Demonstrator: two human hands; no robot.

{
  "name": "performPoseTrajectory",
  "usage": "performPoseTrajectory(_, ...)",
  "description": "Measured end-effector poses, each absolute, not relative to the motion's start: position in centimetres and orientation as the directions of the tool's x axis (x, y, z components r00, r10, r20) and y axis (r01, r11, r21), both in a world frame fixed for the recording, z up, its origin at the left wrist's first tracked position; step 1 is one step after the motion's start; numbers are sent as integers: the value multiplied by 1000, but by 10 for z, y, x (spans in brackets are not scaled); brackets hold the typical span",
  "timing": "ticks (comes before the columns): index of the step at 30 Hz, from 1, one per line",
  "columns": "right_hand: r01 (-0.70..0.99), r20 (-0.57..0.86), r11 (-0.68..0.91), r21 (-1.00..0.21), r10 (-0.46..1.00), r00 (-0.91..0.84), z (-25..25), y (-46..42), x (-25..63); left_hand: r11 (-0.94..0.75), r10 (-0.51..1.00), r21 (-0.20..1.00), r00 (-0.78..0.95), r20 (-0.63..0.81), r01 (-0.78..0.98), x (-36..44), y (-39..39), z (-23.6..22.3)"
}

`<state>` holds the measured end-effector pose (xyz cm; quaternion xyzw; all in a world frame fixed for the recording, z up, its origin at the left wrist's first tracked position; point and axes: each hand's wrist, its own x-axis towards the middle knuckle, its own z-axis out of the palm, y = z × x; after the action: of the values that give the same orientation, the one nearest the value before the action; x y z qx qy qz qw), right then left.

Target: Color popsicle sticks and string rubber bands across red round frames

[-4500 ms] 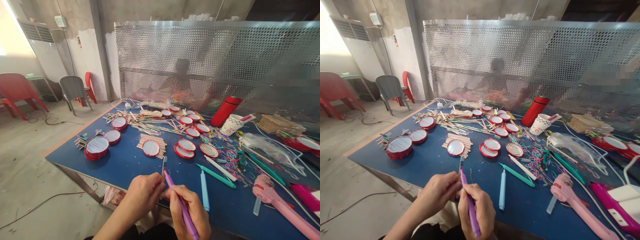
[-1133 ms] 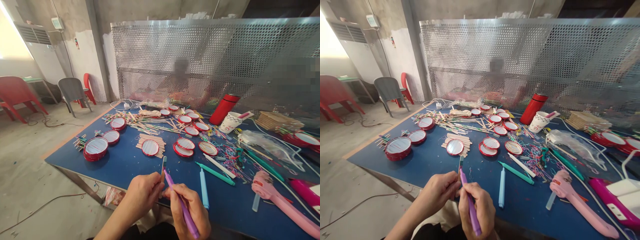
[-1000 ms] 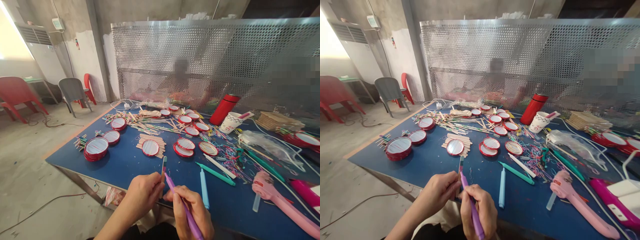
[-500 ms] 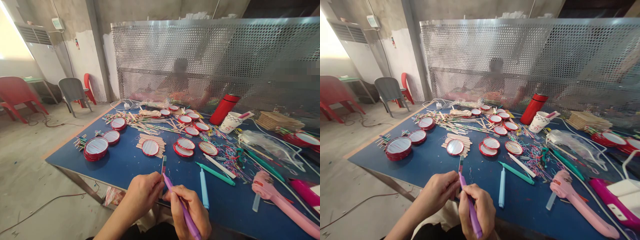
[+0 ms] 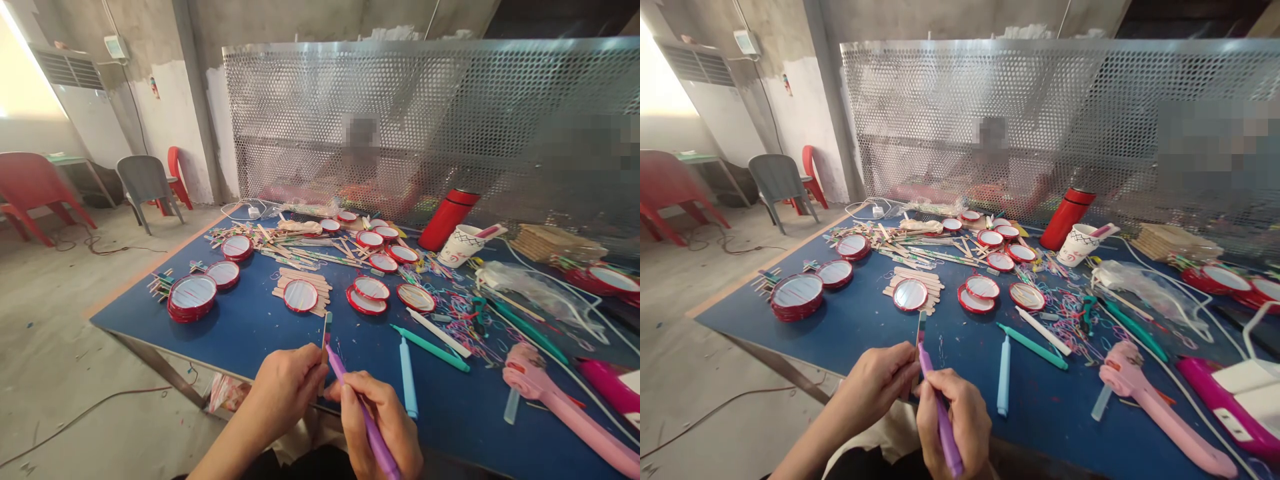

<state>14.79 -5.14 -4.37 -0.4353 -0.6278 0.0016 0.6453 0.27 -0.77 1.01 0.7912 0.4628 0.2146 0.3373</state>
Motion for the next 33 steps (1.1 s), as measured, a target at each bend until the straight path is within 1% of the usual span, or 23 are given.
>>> performPoseTrajectory(2, 548, 814, 615, -567, 520, 259, -44, -51, 147, -350, 878, 726, 478, 33, 593, 2, -8, 10)
performPoseTrajectory(4, 523, 786, 593, -612, 528, 322, -44, -52, 144, -354, 878, 727, 476, 42, 588, 2, -8, 9)
performPoseTrajectory(6, 503, 762, 581, -640, 566, 315, -44, -54, 142, -361, 876, 732, 479, 54, 578, 2, -8, 9)
performPoseTrajectory(8, 500, 755, 580, -643, 591, 285, -45, -54, 142, -369, 874, 731, 481, 64, 573, 2, -9, 10)
performPoseTrajectory(13, 511, 761, 575, -638, 572, 307, -46, -54, 145, -369, 879, 726, 473, 68, 581, 2, -9, 9)
performPoseTrajectory(17, 496, 748, 573, -652, 595, 295, -47, -55, 143, -356, 876, 742, 480, 53, 568, 2, -8, 9)
performPoseTrajectory(20, 514, 760, 577, -635, 587, 278, -47, -56, 142, -351, 874, 746, 484, 44, 566, 2, -8, 10)
performPoseTrajectory(25, 526, 759, 562, -638, 573, 309, -46, -54, 146, -341, 881, 739, 473, 35, 581, 2, -9, 9)
performPoseTrajectory(27, 527, 797, 614, -588, 552, 245, -46, -53, 148, -344, 880, 742, 474, 41, 575, 2, -9, 9)
performPoseTrajectory(29, 544, 816, 633, -552, 545, 193, -46, -53, 149, -348, 878, 747, 476, 49, 566, 2, -9, 9)
performPoseTrajectory(30, 547, 809, 623, -560, 554, 197, -46, -53, 148, -350, 879, 748, 474, 54, 564, 2, -9, 9)
performPoseTrajectory(33, 512, 762, 578, -636, 574, 299, -46, -54, 146, -353, 879, 745, 473, 57, 566, 2, -8, 9)
